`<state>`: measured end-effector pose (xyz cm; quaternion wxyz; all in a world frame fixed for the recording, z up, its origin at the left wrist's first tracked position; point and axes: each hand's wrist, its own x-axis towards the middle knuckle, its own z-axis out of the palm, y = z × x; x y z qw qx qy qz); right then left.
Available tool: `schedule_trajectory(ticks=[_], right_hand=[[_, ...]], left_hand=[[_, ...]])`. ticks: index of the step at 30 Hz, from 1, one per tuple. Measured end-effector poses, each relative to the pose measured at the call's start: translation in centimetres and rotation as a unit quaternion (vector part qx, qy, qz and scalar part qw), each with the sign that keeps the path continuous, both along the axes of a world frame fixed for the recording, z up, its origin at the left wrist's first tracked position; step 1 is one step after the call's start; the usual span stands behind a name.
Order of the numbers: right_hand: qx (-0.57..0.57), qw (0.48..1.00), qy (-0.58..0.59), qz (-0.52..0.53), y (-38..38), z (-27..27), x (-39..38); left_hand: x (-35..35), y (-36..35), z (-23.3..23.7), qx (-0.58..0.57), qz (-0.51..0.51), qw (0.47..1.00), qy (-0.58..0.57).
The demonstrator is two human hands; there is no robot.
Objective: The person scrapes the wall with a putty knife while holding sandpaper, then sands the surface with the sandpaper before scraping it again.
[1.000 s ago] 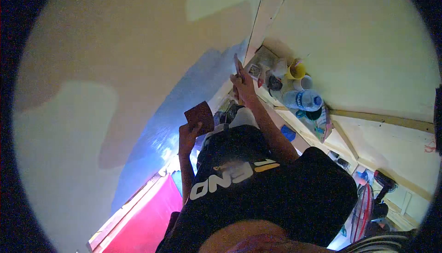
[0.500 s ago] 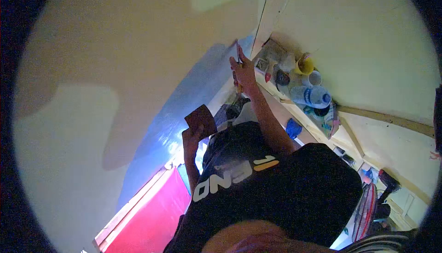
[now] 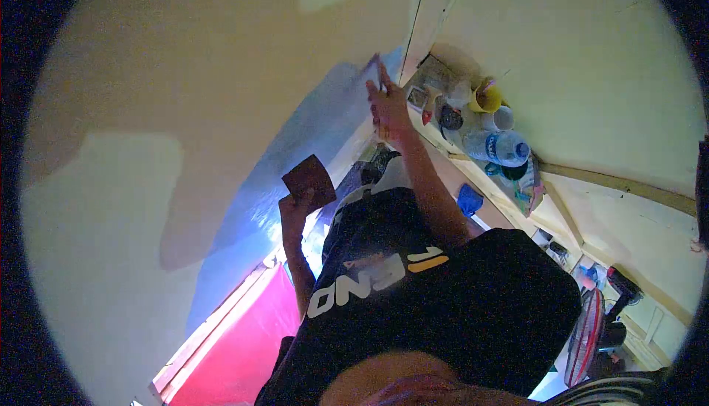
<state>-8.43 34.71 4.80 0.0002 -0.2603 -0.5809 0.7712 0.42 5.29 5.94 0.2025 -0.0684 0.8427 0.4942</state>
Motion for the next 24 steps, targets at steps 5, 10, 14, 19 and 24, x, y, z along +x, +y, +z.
schedule_trajectory(ticks=[5, 10, 14, 19, 24], right_hand=[[0.006, 1.0, 0.008, -0.005, -0.1, -0.2, 0.4], [0.166, 0.977, 0.134, 0.009, 1.4, -6.8, -1.5], [-0.027, 1.0, 0.003, -0.004, -0.4, -0.1, 0.3], [0.023, 0.999, 0.022, -0.025, 1.7, -3.3, -1.7], [0.023, 1.0, -0.008, -0.005, 0.6, -1.2, -0.1]], left_hand=[[0.4, 0.6, 0.2, 0.014, 0.014, 0.999, -0.031], [0.9, 1.3, -0.5, 0.058, 0.008, 0.998, -0.034], [1.1, 1.4, -0.9, 0.086, 0.053, 0.992, -0.08], [1.4, 2.3, 0.9, 0.075, 0.025, 0.996, -0.036], [0.9, 3.7, 1.4, 0.06, 0.043, 0.997, -0.031]])
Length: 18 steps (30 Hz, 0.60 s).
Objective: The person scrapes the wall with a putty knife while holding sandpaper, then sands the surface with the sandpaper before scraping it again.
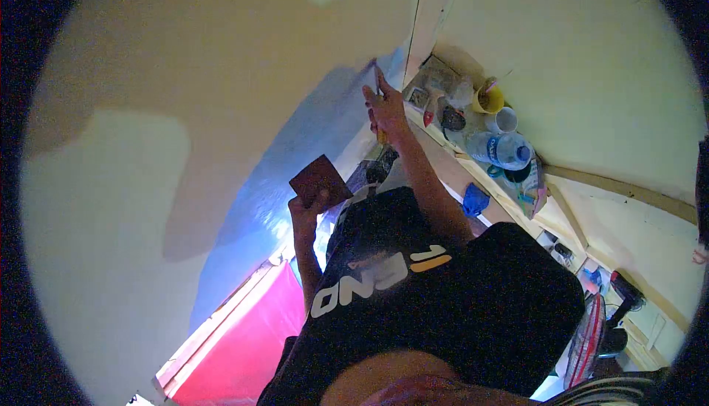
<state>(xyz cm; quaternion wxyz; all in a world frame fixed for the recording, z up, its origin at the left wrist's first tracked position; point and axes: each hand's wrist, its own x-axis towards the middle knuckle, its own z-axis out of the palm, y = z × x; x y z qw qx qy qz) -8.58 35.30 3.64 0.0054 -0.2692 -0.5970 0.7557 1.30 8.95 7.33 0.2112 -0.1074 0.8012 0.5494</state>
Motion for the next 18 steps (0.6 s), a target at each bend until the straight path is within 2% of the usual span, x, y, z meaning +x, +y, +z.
schedule_trajectory(ticks=[4, 5, 8, 9, 12, 13, 16, 18], right_hand=[[-0.011, 0.999, 0.009, -0.048, 2.9, -2.4, -1.9], [-0.003, 1.0, 0.03, -0.001, 3.1, -7.0, -2.5], [-0.121, 0.992, -0.019, -0.012, 0.6, -0.4, -0.1], [-0.024, 0.999, -0.024, -0.013, 0.4, -0.8, -0.1], [-0.037, 0.999, -0.019, -0.028, 3.2, -2.7, -2.0], [-0.012, 1.0, -0.011, 0.01, 3.7, -2.7, -2.3], [-0.003, 1.0, -0.018, 0.012, 1.7, -1.2, -0.8], [0.11, 0.993, 0.034, 0.02, 2.7, -5.1, -2.1]], left_hand=[[0.4, -0.1, -1.0, 0.049, 0.034, 0.998, 0.009], [0.2, -0.1, -1.1, 0.058, 0.039, 0.998, 0.005], [-0.2, 0.6, 0.5, 0.006, 0.011, 1.0, 0.015], [-0.3, 0.6, 0.5, -0.003, 0.009, 1.0, 0.019], [0.3, 0.0, -0.1, -0.03, 0.0, 0.999, 0.02], [0.2, -0.2, -0.5, -0.033, -0.009, 0.999, 0.02], [-0.3, 0.3, -0.6, -0.025, 0.005, 1.0, 0.015], [-0.7, 0.1, -0.5, -0.036, 0.003, 0.999, 0.022]])
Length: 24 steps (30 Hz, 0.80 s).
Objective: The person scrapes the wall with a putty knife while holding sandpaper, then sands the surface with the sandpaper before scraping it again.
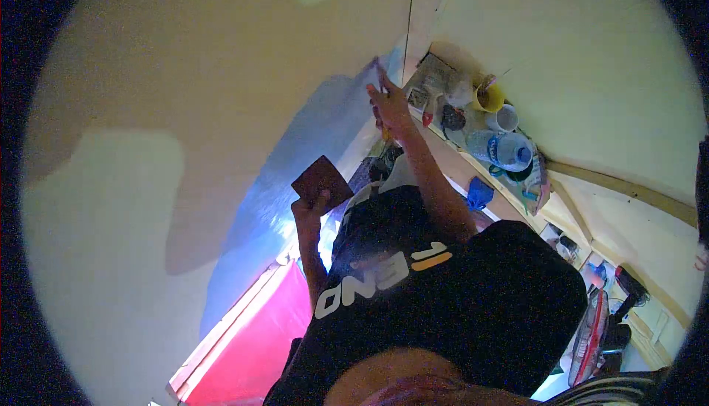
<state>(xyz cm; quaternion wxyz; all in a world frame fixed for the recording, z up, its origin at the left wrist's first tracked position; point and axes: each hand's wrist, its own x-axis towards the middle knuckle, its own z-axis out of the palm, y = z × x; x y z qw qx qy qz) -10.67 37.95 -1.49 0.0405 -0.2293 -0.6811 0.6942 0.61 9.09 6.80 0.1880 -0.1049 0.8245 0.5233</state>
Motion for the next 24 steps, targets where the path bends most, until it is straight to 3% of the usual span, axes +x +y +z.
schedule_trajectory(ticks=[2, 4, 8, 10, 12, 14, 17, 19, 21, 24], right_hand=[[-0.02, 1.0, 0.006, -0.013, -0.1, -1.0, 0.3], [-0.159, 0.986, -0.021, -0.054, 0.5, 1.5, 0.2], [-0.154, 0.988, -0.018, -0.018, -0.8, 3.5, 1.3], [-0.241, 0.969, -0.059, -0.017, 1.6, 1.4, -0.7], [-0.212, 0.975, -0.07, -0.025, 2.1, -0.2, -0.6], [-0.06, 0.997, -0.037, -0.038, 1.2, 2.2, -0.2], [-0.129, 0.991, -0.041, -0.017, 0.7, 3.6, 0.5], [0.002, 0.996, 0.087, -0.002, 1.6, -6.6, -1.6], [0.02, 0.997, 0.078, -0.004, 2.1, -8.9, -1.4], [-0.091, 0.994, -0.04, -0.037, 1.4, 0.0, -1.8]], left_hand=[[-0.1, -0.4, -0.3, -0.03, -0.035, 0.999, 0.014], [-0.2, 0.3, 1.1, 0.002, -0.025, 1.0, -0.008], [-0.4, 0.3, 0.3, 0.009, -0.001, 1.0, -0.024], [-0.6, -0.1, 0.1, -0.014, -0.008, 1.0, -0.013], [0.0, -0.2, 0.1, -0.029, -0.004, 0.999, -0.026], [-0.3, 0.2, 0.3, -0.03, 0.014, 0.998, -0.05], [-0.5, 1.0, 1.3, -0.007, 0.025, 0.999, -0.029], [-0.7, 1.0, 1.3, 0.014, 0.028, 0.999, -0.015], [0.0, 0.8, 0.9, 0.016, 0.016, 1.0, -0.013], [-1.1, 0.7, 0.6, -0.01, -0.007, 1.0, -0.009]])
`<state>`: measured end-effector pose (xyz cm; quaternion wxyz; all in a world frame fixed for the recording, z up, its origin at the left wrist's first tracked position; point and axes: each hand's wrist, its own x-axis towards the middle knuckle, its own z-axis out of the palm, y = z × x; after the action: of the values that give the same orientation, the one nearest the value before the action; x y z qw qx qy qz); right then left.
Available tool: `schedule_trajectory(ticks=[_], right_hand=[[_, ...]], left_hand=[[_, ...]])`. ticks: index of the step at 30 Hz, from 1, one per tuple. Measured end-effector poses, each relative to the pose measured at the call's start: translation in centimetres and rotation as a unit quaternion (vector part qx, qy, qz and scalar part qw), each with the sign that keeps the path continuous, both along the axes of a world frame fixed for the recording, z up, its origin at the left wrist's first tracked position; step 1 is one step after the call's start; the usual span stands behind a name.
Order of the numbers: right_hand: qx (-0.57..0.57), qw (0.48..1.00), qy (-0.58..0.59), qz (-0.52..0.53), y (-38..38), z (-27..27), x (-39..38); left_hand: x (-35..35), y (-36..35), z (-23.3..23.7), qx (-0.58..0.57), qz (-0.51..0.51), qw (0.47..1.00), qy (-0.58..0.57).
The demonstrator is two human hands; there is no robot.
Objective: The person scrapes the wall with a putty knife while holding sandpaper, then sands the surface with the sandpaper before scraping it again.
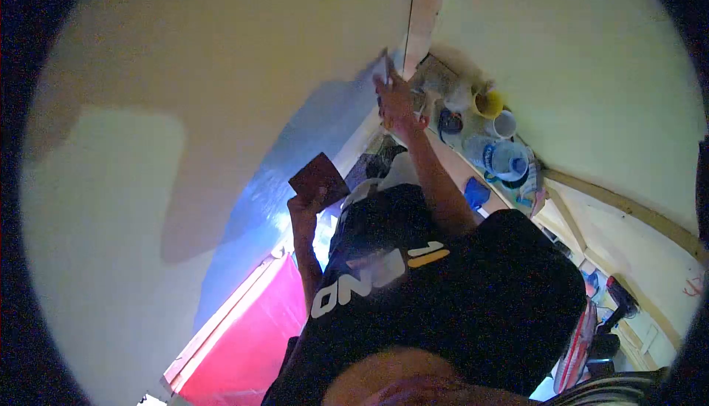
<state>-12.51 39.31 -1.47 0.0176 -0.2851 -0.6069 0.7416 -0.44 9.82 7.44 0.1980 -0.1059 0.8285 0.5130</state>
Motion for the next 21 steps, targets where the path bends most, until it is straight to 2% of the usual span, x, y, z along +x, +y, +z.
schedule_trajectory(ticks=[2, 4, 6, 8, 9, 11, 12, 13, 15, 16, 17, 18, 19, 20, 21], right_hand=[[-0.032, 0.999, 0.005, -0.02, -1.7, 2.6, 1.8], [-0.047, 0.998, -0.036, -0.022, -0.9, 3.1, 1.3], [-0.085, 0.994, -0.073, -0.009, 1.5, 0.5, -0.3], [0.018, 0.995, 0.098, -0.004, 1.4, -4.2, -0.2], [0.174, 0.956, 0.236, -0.017, 0.5, -7.8, 0.3], [0.191, 0.95, 0.246, -0.02, -0.3, -6.4, 0.7], [0.052, 0.991, 0.119, -0.01, -0.7, -0.2, 1.6], [-0.087, 0.996, -0.014, -0.001, -1.0, 3.2, 1.8], [-0.003, 1.0, -0.004, 0.021, -0.6, 2.3, 1.8], [0.041, 0.999, -0.002, 0.035, -0.2, 1.6, 2.0], [-0.028, 1.0, -0.006, 0.004, 0.1, 0.8, 1.9], [-0.029, 0.999, -0.012, 0.015, 0.1, -0.1, 2.3], [-0.033, 0.999, -0.01, 0.026, -0.1, -0.7, 2.1], [-0.039, 0.998, -0.002, 0.039, -0.4, -1.9, 1.1], [0.032, 0.996, 0.068, 0.052, -0.6, -2.5, 0.7]], left_hand=[[0.4, 0.5, 0.9, -0.02, 0.02, 0.999, -0.019], [0.5, 0.4, 0.6, 0.007, 0.044, 0.998, -0.031], [0.5, 0.7, 1.3, 0.023, 0.044, 0.999, -0.018], [0.5, 0.6, 0.8, 0.009, 0.037, 0.999, -0.009], [0.3, 0.7, 0.6, 0.004, 0.033, 0.999, -0.003], [-0.1, 1.1, 0.6, -0.004, 0.04, 0.999, -0.013], [-0.2, 1.1, 0.6, -0.01, 0.045, 0.999, -0.019], [-0.4, 0.3, -0.3, -0.02, 0.029, 0.999, -0.003], [-0.4, -1.2, -3.1, -0.035, -0.014, 0.999, 0.019], [-0.3, 0.6, -1.3, 0.055, 0.055, 0.997, 0.009], [-0.8, 2.0, 0.6, 0.007, 0.035, 0.999, 0.015], [-1.3, 3.2, 2.5, -0.044, 0.015, 0.999, 0.023], [-0.5, 2.0, 0.0, 0.033, 0.065, 0.997, -0.007], [-0.6, 2.0, 0.1, 0.028, 0.073, 0.997, 0.007], [-0.8, 2.4, 0.2, 0.021, 0.081, 0.996, 0.02]])
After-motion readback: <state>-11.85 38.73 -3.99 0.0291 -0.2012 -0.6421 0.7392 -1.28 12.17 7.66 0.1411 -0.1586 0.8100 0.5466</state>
